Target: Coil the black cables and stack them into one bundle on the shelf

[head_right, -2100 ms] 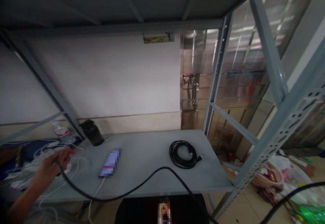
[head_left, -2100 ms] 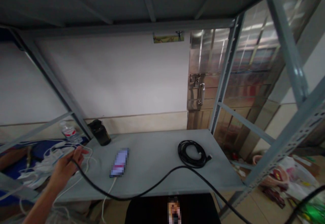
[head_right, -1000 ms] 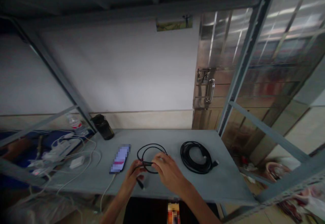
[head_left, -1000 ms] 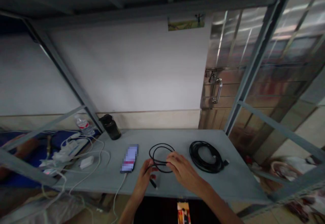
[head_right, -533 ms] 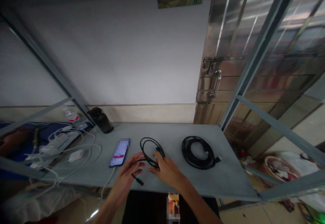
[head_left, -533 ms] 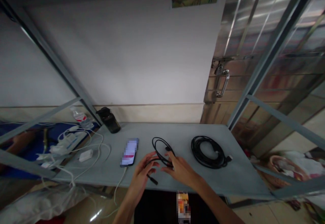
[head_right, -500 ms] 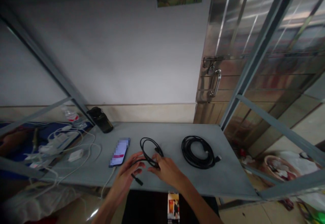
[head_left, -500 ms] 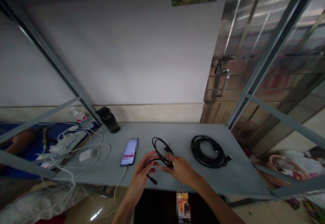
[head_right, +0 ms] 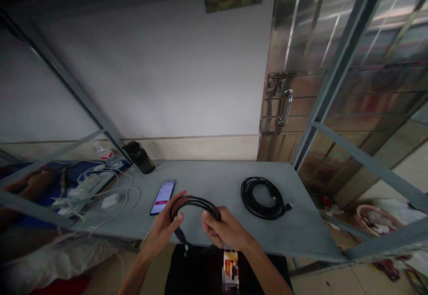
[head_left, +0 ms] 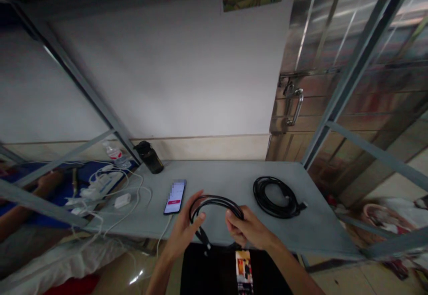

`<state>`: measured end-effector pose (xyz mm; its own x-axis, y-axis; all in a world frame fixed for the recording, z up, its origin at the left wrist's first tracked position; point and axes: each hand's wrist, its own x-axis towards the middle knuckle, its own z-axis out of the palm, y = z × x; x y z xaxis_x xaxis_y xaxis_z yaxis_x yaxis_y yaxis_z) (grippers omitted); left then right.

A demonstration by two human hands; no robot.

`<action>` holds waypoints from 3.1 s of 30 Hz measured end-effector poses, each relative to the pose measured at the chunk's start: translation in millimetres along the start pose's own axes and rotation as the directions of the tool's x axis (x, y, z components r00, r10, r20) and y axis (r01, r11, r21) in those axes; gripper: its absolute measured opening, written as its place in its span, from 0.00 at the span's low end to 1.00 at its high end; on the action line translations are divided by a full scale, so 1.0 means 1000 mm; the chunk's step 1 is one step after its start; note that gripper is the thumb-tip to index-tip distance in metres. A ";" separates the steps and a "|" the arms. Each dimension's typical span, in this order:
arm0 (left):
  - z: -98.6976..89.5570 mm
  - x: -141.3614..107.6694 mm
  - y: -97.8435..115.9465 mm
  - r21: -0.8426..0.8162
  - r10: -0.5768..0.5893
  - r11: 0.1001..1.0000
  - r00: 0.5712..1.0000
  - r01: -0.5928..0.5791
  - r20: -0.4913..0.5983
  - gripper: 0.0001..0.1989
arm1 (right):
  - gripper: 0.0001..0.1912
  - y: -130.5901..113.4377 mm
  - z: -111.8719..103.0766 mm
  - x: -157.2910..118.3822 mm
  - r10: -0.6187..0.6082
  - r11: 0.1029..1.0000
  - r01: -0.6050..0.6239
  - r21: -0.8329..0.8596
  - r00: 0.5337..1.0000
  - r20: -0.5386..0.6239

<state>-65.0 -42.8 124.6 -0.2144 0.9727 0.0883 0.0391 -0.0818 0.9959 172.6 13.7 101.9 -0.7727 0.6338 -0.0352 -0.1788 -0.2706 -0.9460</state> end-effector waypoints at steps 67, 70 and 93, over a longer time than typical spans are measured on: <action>-0.001 0.021 -0.135 0.567 0.206 0.713 0.896 -0.413 0.393 0.24 | 0.25 0.096 -0.067 0.022 -0.415 -0.096 0.041 -0.995 0.907 0.077; -0.006 0.011 -0.145 0.615 0.335 0.684 0.917 -0.393 0.215 0.14 | 0.30 0.112 -0.074 0.027 -0.408 0.006 0.026 -1.000 0.913 0.021; -0.009 0.026 -0.146 0.730 0.491 0.530 0.858 -0.431 0.151 0.22 | 0.11 0.086 -0.108 -0.183 -0.692 0.488 -0.187 -0.853 0.513 -0.508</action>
<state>-85.2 -8.0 -18.7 -0.0176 0.8273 0.5614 0.8260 -0.3044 0.4744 364.7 -47.2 -7.6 0.0366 0.8806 0.4724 0.5765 0.3675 -0.7298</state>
